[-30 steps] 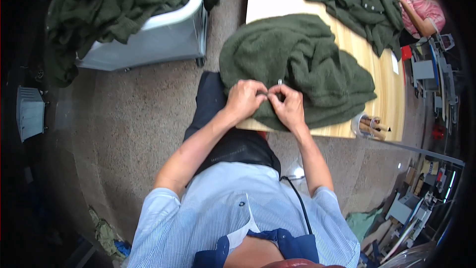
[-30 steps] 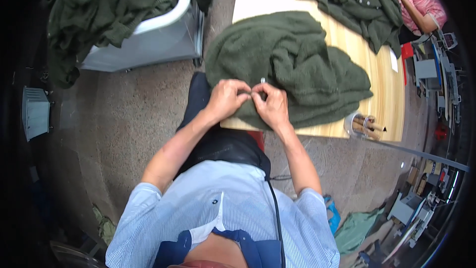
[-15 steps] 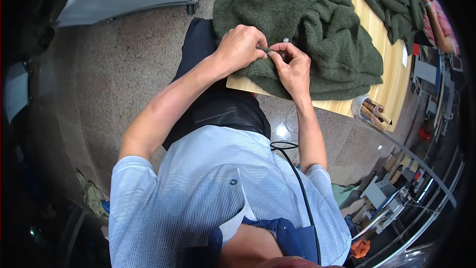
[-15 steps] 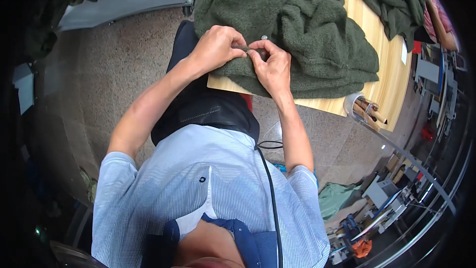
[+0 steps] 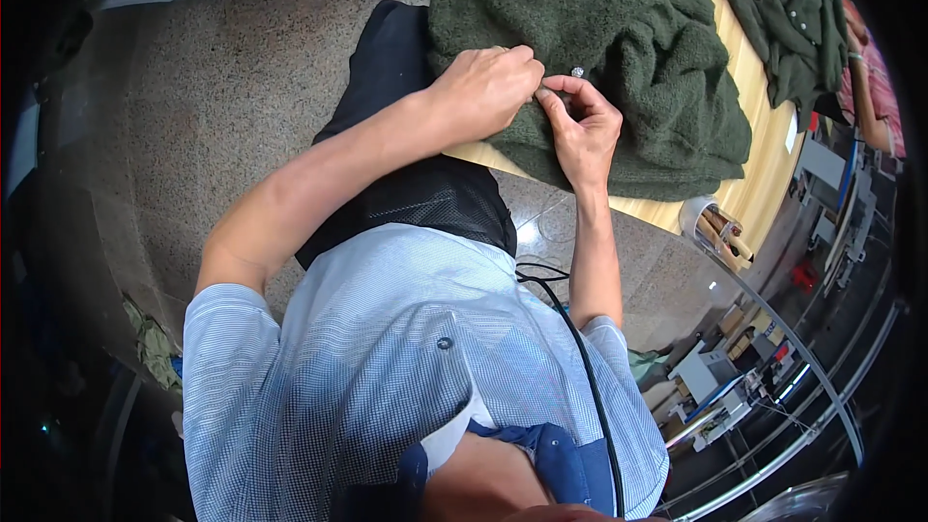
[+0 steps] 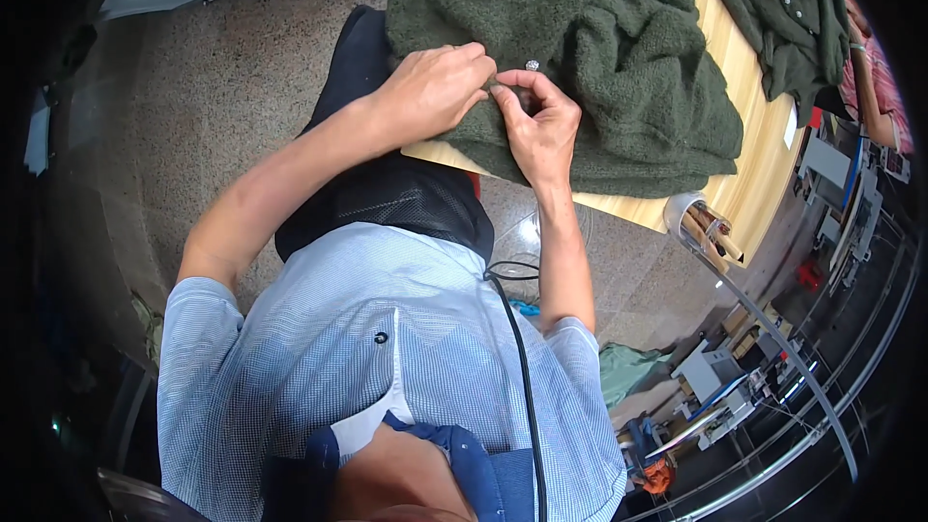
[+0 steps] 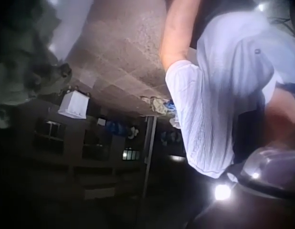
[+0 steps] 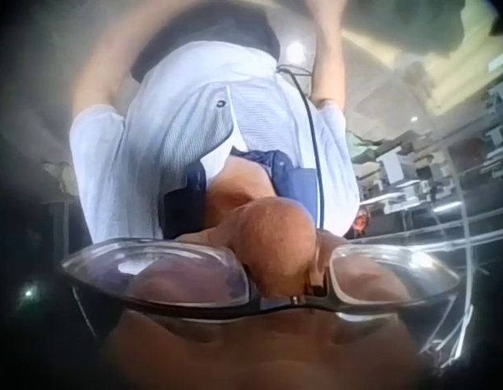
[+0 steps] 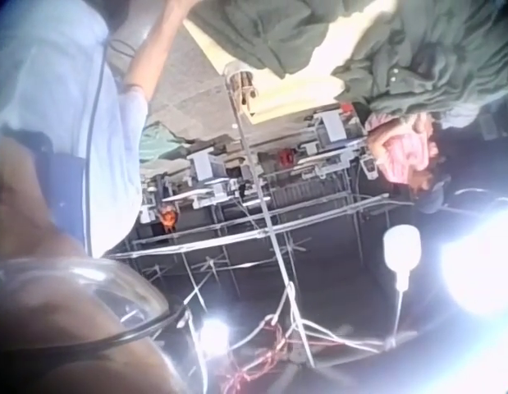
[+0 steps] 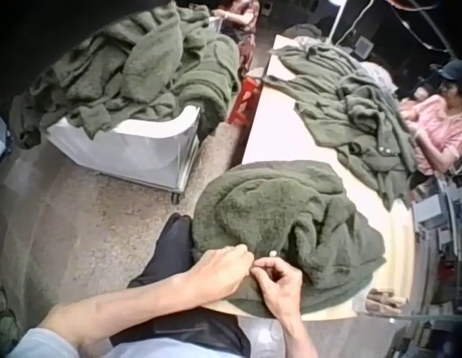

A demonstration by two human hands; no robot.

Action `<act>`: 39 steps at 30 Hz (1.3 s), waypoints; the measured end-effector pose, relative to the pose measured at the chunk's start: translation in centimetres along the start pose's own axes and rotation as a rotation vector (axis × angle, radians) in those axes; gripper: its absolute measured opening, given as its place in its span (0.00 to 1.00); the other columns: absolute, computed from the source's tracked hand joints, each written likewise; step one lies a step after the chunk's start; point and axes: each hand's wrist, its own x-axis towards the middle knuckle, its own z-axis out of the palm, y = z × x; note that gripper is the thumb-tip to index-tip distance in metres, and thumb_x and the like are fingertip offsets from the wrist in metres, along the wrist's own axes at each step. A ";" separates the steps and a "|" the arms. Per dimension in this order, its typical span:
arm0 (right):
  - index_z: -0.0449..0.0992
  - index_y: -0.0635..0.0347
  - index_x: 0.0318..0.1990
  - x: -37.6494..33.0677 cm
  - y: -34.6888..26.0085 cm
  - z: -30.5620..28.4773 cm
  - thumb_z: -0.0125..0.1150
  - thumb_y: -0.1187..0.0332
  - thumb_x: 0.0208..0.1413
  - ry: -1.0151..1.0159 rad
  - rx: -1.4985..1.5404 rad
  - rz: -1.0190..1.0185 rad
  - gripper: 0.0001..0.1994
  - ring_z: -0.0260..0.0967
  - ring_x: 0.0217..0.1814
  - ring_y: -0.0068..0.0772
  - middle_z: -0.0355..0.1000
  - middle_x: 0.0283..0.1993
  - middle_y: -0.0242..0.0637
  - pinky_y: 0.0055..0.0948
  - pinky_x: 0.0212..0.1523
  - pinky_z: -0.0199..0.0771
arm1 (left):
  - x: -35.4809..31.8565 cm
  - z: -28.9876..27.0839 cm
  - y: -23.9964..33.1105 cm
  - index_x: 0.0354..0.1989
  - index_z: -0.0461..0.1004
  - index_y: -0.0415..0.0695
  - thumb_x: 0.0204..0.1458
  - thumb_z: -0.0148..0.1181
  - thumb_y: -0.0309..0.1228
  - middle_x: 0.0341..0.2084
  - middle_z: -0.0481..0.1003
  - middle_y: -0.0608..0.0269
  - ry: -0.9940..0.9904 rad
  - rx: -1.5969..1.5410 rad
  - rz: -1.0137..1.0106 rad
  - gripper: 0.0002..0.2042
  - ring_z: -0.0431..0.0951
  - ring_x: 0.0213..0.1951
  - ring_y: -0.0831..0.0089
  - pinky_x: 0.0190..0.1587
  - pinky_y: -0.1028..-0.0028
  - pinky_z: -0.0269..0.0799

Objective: The recorder is buttoning up and inspecting green knitted sweaters at a garment factory workstation.

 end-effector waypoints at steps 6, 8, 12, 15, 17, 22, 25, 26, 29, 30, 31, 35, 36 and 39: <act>0.90 0.65 0.49 0.2 0.6 -0.2 0.78 0.76 0.67 -0.007 0.002 0.016 0.06 0.65 0.33 0.07 0.79 0.35 0.17 0.15 0.34 0.66 | -0.8 0.8 1.0 0.43 0.80 0.36 0.60 0.67 0.25 0.40 0.81 0.46 0.120 0.110 0.003 0.07 0.87 0.44 0.45 0.48 0.51 0.87; 0.90 0.65 0.49 0.1 0.5 -0.1 0.78 0.76 0.67 -0.009 0.001 0.013 0.06 0.65 0.33 0.07 0.79 0.35 0.17 0.15 0.35 0.66 | -0.6 0.5 0.3 0.45 0.82 0.34 0.61 0.68 0.24 0.42 0.82 0.43 0.078 -0.055 -0.059 0.08 0.87 0.46 0.42 0.51 0.49 0.85; 0.90 0.65 0.50 -0.3 0.6 0.1 0.77 0.78 0.67 0.020 0.033 -0.017 0.07 0.68 0.35 0.07 0.81 0.37 0.19 0.15 0.36 0.69 | 0.3 -0.8 -0.4 0.49 0.83 0.33 0.62 0.72 0.26 0.43 0.85 0.41 -0.023 -0.180 -0.064 0.11 0.87 0.50 0.43 0.51 0.51 0.85; 0.89 0.65 0.50 -0.3 0.8 0.2 0.77 0.78 0.68 0.041 0.046 -0.063 0.07 0.70 0.35 0.08 0.82 0.38 0.20 0.15 0.38 0.71 | 0.9 -1.4 -0.6 0.49 0.84 0.32 0.62 0.71 0.24 0.43 0.87 0.40 -0.100 -0.287 -0.128 0.10 0.89 0.50 0.44 0.54 0.54 0.86; 0.89 0.65 0.50 -0.3 0.9 0.2 0.77 0.78 0.68 0.051 0.052 -0.083 0.07 0.70 0.36 0.08 0.83 0.39 0.21 0.15 0.38 0.72 | 1.1 -1.6 -0.8 0.51 0.86 0.31 0.62 0.72 0.23 0.44 0.88 0.39 -0.136 -0.292 -0.161 0.12 0.91 0.51 0.48 0.56 0.57 0.86; 0.89 0.66 0.51 -0.2 1.1 0.2 0.76 0.79 0.68 0.047 0.085 -0.078 0.07 0.71 0.37 0.09 0.83 0.40 0.22 0.16 0.40 0.73 | 1.2 -2.2 -1.1 0.52 0.87 0.32 0.59 0.74 0.24 0.44 0.88 0.38 -0.144 -0.470 -0.247 0.14 0.91 0.48 0.47 0.53 0.55 0.86; 0.89 0.66 0.51 -0.3 1.2 0.1 0.77 0.79 0.68 0.050 0.073 -0.082 0.07 0.72 0.37 0.09 0.83 0.40 0.22 0.16 0.40 0.73 | 1.4 -2.4 -1.0 0.55 0.86 0.31 0.62 0.73 0.24 0.43 0.90 0.41 -0.160 -0.427 -0.240 0.15 0.93 0.47 0.57 0.54 0.62 0.88; 0.89 0.66 0.51 -0.3 1.3 0.0 0.77 0.79 0.68 0.043 0.073 -0.084 0.07 0.72 0.37 0.09 0.83 0.40 0.22 0.16 0.40 0.73 | 1.4 -2.4 -1.0 0.55 0.86 0.31 0.62 0.73 0.24 0.43 0.90 0.41 -0.155 -0.427 -0.244 0.15 0.93 0.47 0.57 0.54 0.62 0.88; 0.89 0.66 0.51 -0.3 1.4 -0.1 0.77 0.79 0.68 0.045 0.089 -0.078 0.08 0.72 0.37 0.09 0.83 0.40 0.22 0.15 0.40 0.73 | 1.5 -2.3 -0.9 0.54 0.87 0.31 0.62 0.73 0.24 0.43 0.89 0.40 -0.160 -0.380 -0.213 0.14 0.93 0.47 0.55 0.52 0.61 0.87; 0.89 0.66 0.51 -0.2 1.5 -0.2 0.77 0.79 0.67 0.042 0.103 -0.072 0.08 0.72 0.38 0.09 0.83 0.40 0.22 0.15 0.40 0.73 | 1.3 -2.1 -0.7 0.53 0.87 0.31 0.62 0.73 0.24 0.43 0.89 0.40 -0.145 -0.353 -0.202 0.14 0.92 0.46 0.53 0.50 0.60 0.86; 0.89 0.66 0.51 0.0 1.6 -0.2 0.77 0.79 0.67 0.041 0.118 -0.067 0.08 0.72 0.38 0.09 0.83 0.40 0.22 0.15 0.41 0.73 | 1.1 -1.8 -0.8 0.52 0.87 0.31 0.62 0.72 0.24 0.43 0.88 0.40 -0.131 -0.325 -0.190 0.13 0.91 0.45 0.50 0.49 0.58 0.86; 0.89 0.66 0.51 0.3 1.9 -0.5 0.78 0.78 0.67 0.011 0.153 -0.031 0.08 0.72 0.38 0.09 0.83 0.40 0.22 0.14 0.42 0.73 | -0.2 -0.2 -1.2 0.51 0.87 0.33 0.64 0.70 0.24 0.42 0.86 0.42 0.020 -0.277 -0.021 0.11 0.88 0.45 0.45 0.48 0.55 0.84; 0.90 0.65 0.51 0.4 1.8 -0.6 0.78 0.78 0.67 0.002 0.178 -0.006 0.08 0.72 0.38 0.08 0.83 0.40 0.21 0.13 0.42 0.72 | -0.5 0.2 -1.1 0.51 0.86 0.33 0.65 0.69 0.25 0.41 0.84 0.44 0.047 -0.234 -0.005 0.10 0.87 0.45 0.45 0.48 0.54 0.83; 0.90 0.64 0.51 0.5 1.5 -0.5 0.79 0.77 0.67 0.007 0.231 0.036 0.08 0.71 0.37 0.07 0.82 0.39 0.19 0.13 0.42 0.70 | -1.0 1.1 -0.4 0.49 0.82 0.34 0.67 0.66 0.25 0.41 0.79 0.47 0.104 -0.106 0.053 0.08 0.84 0.44 0.46 0.48 0.52 0.81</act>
